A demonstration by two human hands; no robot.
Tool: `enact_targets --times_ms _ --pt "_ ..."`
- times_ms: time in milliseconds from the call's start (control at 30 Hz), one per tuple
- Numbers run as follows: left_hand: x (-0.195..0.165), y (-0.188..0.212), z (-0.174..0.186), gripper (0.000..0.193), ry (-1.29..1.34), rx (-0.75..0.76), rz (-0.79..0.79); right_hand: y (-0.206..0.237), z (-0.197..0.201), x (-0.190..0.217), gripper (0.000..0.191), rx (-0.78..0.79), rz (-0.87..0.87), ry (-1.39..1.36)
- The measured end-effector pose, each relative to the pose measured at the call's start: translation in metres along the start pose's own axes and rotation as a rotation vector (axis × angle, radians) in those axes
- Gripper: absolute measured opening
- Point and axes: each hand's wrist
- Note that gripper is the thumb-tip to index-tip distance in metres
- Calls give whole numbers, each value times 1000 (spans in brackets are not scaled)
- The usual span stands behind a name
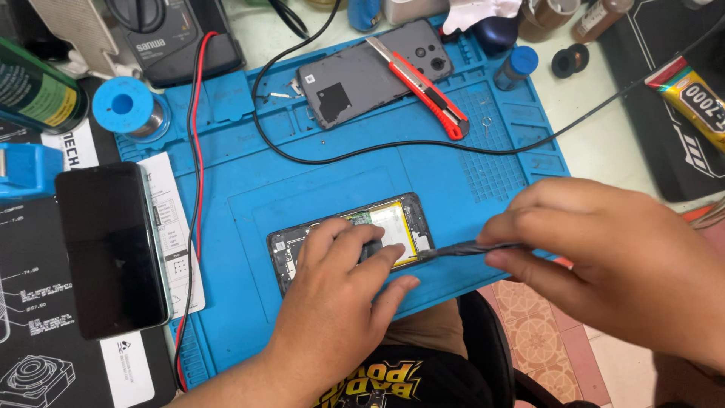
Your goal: The person uses a metal pick to pry and separate the screen from the smartphone frame, then uses a SIM ejector tool to open the SIM tray. The phone remains partially disassembled on the workbench.
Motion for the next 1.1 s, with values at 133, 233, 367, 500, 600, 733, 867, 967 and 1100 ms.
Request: enact_targets --times_ms 133,233,367,500,600,733,867,967,1100 --pt "2 -3 5 13 51 -29 -48 7 -8 -8 22 -48 -8 -189" --pt "6 -5 9 9 68 -6 -54 10 -17 -10 20 -102 -49 -247" --pt "25 -18 20 10 -43 2 -17 11 -23 -15 21 -159 -164 -236" --pt "59 -50 38 16 -263 -51 54 8 -25 -17 22 -224 -261 -209" --pt "79 -70 45 15 -324 -97 92 4 -27 -17 22 -258 -255 -185" --pt "89 -80 40 12 -357 -105 113 2 -26 -18 21 -283 -265 -137" --pt "84 -76 38 15 -338 -192 46 -1 -21 -18 18 -288 -177 -70" --pt "67 -63 41 18 -319 -200 -6 -7 -17 -14 18 -262 -126 -13" --pt "31 -30 34 33 -164 16 -67 -18 -12 -6 17 -223 -112 54"
Point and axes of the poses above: each hand's wrist, its own y-axis away from the middle knuckle, its own z-axis out of the back of the hand, x = y × z, and after that the axes turned 7 degrees about y, right-handed
